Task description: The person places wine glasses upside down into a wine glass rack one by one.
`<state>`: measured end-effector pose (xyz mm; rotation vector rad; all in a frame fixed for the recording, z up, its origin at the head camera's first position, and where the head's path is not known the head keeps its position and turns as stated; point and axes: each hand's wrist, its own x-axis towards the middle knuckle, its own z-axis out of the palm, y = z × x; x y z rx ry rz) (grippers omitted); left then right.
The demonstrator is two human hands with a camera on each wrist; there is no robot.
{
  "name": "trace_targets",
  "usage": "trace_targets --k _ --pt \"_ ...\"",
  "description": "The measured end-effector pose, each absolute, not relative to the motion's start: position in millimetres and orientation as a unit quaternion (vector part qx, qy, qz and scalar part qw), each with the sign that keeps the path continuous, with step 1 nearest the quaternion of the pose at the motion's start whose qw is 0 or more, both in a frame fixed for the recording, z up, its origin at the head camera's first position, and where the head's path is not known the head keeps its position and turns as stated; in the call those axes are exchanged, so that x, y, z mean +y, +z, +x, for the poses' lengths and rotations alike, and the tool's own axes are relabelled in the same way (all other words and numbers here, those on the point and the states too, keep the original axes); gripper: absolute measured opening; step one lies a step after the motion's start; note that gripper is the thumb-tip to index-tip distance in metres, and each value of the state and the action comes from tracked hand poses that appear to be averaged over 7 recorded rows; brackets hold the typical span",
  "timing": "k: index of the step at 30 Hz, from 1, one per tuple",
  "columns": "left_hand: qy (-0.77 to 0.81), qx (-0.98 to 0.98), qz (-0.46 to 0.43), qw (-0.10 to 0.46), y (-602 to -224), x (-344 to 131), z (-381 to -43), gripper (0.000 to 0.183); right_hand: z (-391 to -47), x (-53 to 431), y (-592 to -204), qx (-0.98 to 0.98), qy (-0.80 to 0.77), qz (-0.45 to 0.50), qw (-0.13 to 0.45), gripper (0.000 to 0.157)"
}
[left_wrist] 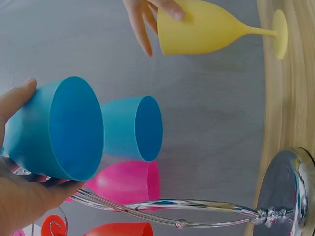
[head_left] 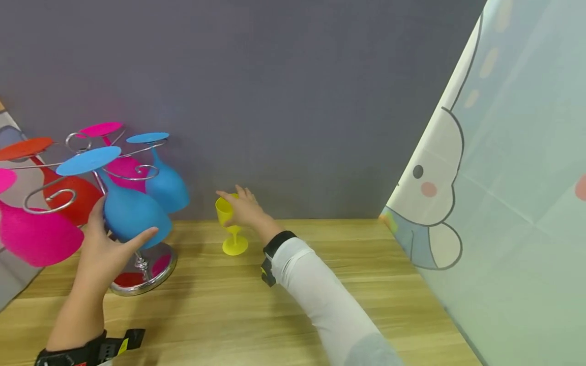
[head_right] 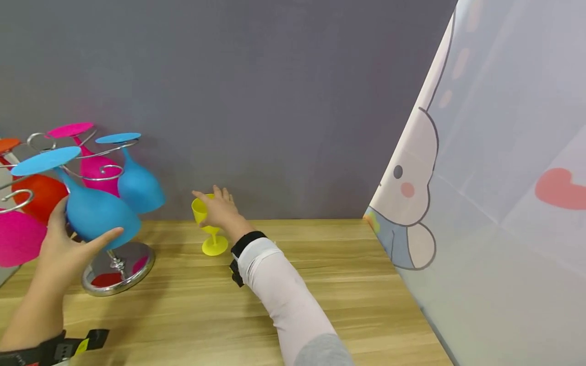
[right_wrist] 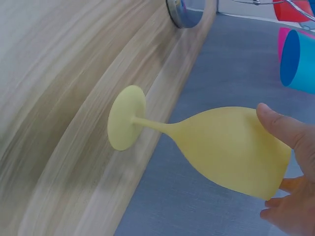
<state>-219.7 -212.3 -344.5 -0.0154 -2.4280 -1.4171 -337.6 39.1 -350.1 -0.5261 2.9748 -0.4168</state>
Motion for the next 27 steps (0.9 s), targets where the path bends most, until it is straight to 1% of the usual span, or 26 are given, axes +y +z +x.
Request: trace_targets --k 5,11,16,21,27 --pt "-0.501 -0.849 0.002 0.166 -344 -213 -216 0.100 -340 33 -350 0.978 -0.087 -0.179 0.061 0.085" --pt "-0.505 -0.849 0.019 0.156 -345 -214 -216 0.099 -342 33 -351 0.979 -0.059 -0.186 0.064 0.079" --pt "-0.508 -0.848 0.048 0.139 -344 -217 -215 0.101 -342 29 -349 0.979 -0.027 -0.194 0.052 0.078" --pt "-0.532 -0.831 0.088 0.140 -346 -220 -211 0.097 -341 23 -349 0.977 0.011 -0.208 0.037 0.078" --pt "-0.558 -0.810 0.122 0.131 -353 -222 -204 0.093 -341 18 -352 0.977 0.038 -0.206 0.038 0.077"
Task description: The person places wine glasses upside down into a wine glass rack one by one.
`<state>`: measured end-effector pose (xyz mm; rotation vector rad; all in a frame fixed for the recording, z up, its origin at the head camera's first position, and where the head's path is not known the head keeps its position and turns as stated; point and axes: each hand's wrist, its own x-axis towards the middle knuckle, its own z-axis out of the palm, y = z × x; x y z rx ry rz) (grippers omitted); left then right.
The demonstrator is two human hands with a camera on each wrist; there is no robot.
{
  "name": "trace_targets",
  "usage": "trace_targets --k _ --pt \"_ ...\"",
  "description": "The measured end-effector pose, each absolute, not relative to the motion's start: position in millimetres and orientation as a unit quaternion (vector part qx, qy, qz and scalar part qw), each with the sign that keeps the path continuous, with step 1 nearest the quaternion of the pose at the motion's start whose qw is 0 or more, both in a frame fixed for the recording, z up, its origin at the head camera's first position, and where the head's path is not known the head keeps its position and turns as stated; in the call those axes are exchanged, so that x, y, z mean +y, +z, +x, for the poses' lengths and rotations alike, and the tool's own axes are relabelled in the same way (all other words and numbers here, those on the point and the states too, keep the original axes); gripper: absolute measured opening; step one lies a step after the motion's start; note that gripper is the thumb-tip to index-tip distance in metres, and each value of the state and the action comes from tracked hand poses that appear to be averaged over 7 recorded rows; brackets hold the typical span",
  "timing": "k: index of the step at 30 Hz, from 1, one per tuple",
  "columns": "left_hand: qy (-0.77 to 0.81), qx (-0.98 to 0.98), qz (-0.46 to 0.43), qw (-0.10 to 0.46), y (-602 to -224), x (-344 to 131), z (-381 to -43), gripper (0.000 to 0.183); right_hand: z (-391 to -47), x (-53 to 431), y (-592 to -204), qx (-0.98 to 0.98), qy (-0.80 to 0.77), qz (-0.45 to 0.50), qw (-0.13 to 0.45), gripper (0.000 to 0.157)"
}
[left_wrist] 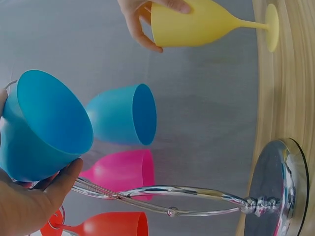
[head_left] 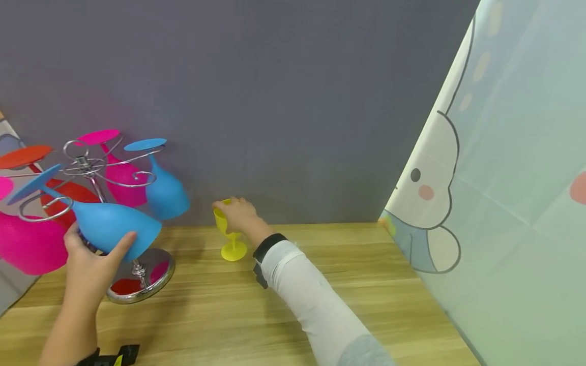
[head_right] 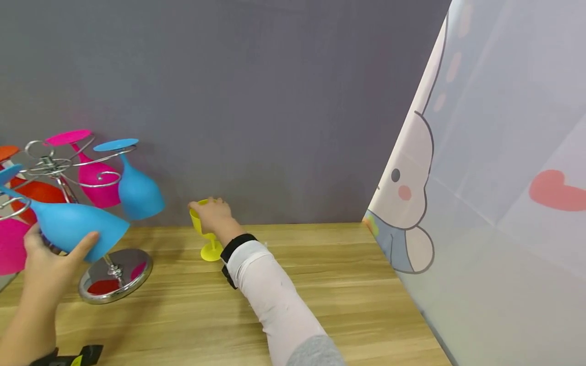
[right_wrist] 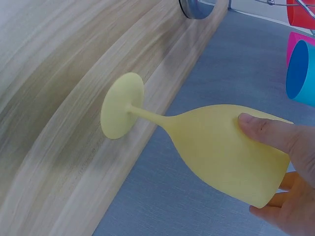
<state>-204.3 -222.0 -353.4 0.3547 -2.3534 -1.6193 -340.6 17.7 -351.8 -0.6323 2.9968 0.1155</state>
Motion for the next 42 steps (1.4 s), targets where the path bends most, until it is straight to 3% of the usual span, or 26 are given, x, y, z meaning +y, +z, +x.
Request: trace_targets --k 12,19,42 --pt "-0.557 -0.807 0.144 0.133 -357 -224 -200 0.092 -345 17 -354 0.973 0.059 -0.222 0.038 0.077" --pt "-0.572 -0.788 0.150 0.172 -361 -220 -196 0.091 -345 18 -353 0.972 0.059 -0.225 0.040 0.077" --pt "-0.486 -0.848 0.099 0.187 -383 -235 -188 0.101 -347 25 -353 0.974 0.039 -0.220 0.046 0.077"
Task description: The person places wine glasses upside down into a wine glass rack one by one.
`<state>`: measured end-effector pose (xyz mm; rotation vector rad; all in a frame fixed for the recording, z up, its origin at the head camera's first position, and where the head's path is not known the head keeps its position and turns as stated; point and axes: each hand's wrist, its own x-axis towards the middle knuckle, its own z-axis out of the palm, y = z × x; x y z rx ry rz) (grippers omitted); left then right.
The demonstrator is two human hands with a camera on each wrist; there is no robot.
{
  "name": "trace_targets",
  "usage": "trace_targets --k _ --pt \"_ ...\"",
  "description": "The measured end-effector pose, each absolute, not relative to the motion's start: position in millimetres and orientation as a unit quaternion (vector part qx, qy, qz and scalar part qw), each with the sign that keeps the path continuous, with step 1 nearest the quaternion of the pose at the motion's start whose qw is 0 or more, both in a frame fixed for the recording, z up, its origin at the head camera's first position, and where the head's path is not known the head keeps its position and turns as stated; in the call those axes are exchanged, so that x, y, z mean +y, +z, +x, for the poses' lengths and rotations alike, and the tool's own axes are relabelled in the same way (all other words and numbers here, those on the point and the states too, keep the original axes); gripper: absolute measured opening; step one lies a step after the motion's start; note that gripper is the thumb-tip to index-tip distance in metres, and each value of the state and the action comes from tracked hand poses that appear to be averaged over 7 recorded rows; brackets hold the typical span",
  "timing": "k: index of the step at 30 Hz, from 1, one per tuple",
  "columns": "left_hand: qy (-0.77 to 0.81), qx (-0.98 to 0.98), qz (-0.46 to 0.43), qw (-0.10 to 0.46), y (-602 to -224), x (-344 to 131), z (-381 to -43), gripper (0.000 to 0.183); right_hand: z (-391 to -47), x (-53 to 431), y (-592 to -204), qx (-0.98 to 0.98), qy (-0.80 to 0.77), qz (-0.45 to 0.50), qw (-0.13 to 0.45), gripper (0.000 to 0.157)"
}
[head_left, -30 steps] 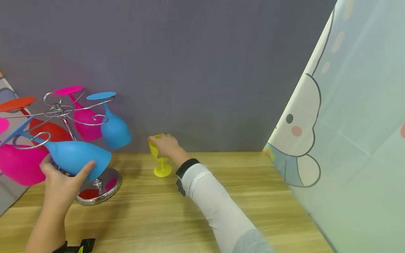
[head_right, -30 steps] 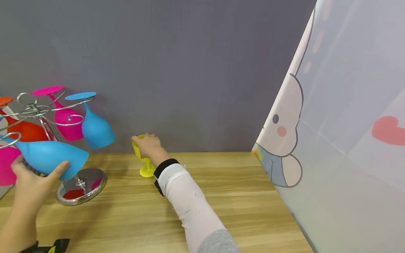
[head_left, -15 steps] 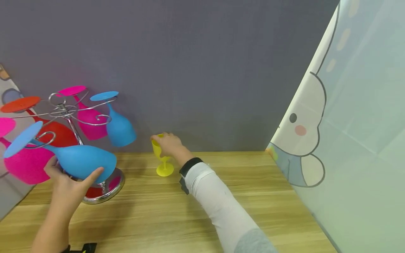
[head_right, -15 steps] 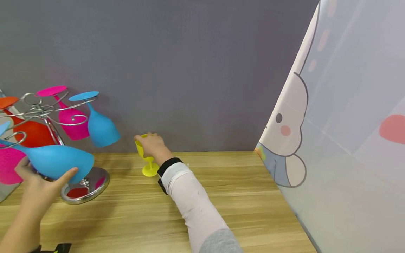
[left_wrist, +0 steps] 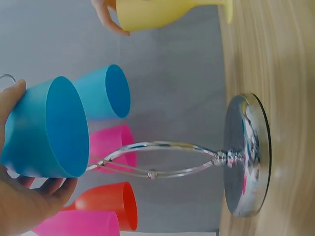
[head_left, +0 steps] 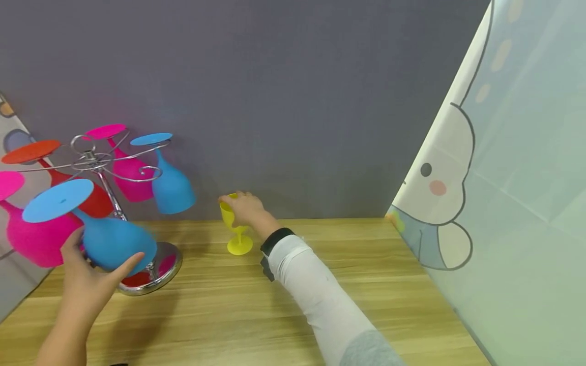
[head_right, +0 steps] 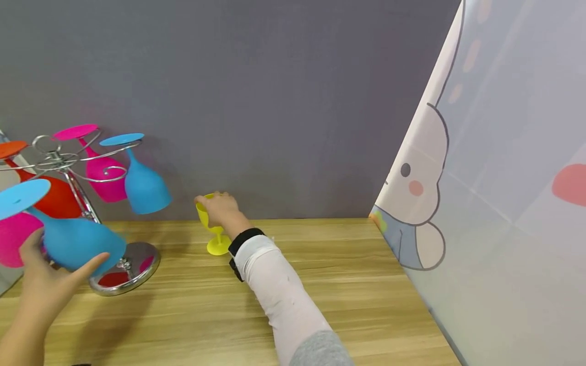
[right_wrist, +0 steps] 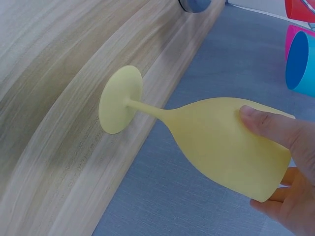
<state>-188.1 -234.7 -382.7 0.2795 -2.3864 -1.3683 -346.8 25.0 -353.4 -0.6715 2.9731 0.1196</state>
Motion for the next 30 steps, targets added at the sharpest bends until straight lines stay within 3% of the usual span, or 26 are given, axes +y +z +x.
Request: trace_targets --k 9,30 --pt "-0.438 -0.865 0.092 0.226 -380 -255 -177 0.103 -343 20 -352 0.973 0.029 -0.225 0.053 0.076" --pt "-0.382 -0.896 0.059 0.219 -372 -258 -159 0.103 -340 21 -349 0.973 0.040 -0.221 0.047 0.076"
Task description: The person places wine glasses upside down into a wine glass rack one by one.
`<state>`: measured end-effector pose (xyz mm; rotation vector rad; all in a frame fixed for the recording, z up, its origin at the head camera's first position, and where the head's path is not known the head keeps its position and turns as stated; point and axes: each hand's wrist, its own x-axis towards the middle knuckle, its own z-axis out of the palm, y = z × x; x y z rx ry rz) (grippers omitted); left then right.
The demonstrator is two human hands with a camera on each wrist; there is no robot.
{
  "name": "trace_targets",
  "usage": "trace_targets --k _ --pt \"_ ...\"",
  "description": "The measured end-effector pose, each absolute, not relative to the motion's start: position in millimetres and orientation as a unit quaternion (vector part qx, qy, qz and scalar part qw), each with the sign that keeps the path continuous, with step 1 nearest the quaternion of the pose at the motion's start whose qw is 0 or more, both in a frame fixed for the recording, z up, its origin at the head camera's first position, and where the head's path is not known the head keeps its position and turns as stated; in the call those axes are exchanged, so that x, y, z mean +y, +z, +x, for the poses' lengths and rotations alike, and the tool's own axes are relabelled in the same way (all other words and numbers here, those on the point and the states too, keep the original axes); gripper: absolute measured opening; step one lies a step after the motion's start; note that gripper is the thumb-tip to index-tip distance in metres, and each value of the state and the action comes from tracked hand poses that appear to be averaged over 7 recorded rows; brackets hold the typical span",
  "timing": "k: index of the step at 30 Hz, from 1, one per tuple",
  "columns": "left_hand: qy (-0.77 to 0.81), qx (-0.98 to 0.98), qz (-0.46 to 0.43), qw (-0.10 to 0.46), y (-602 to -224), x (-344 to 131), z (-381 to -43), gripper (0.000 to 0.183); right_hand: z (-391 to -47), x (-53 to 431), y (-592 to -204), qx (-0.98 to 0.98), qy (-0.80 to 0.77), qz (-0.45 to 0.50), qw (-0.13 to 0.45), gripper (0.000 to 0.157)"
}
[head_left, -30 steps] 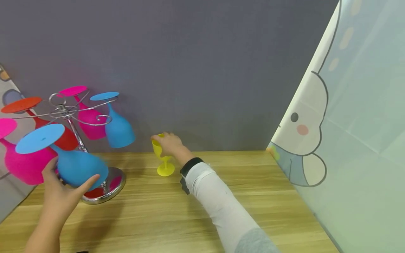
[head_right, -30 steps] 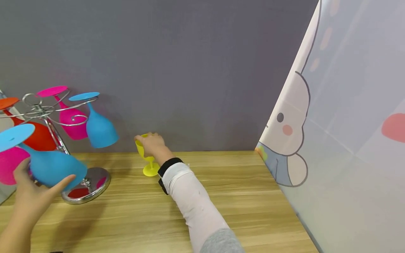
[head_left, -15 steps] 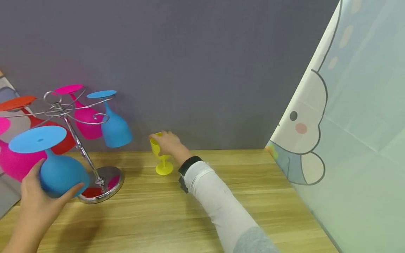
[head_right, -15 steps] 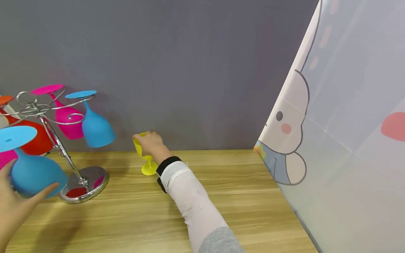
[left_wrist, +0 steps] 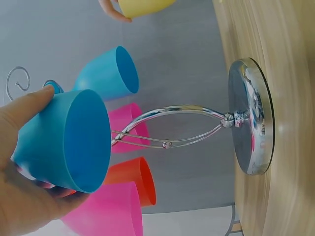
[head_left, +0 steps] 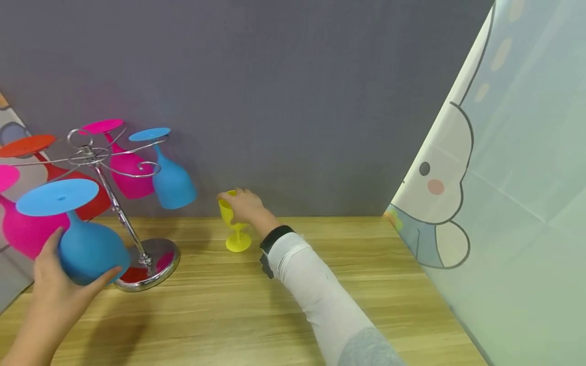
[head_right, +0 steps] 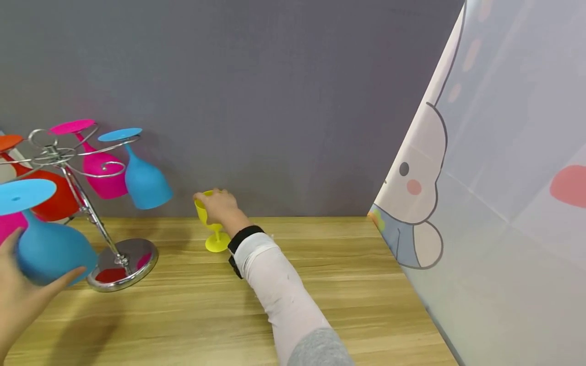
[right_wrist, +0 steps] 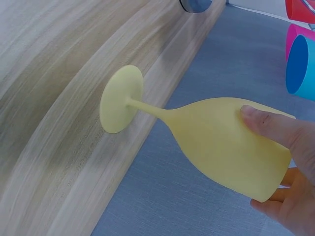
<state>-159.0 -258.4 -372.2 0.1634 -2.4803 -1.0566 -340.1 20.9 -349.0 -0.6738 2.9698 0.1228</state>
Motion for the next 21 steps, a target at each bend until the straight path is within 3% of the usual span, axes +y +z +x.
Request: trace_targets --k 9,21 --pt "-0.391 -0.889 0.056 0.231 -369 -256 -157 0.102 -339 21 -348 0.973 0.047 -0.222 0.038 0.077" --pt "-0.477 -0.815 0.090 0.316 -356 -239 -156 0.104 -341 21 -351 0.976 0.042 -0.210 0.041 0.077"
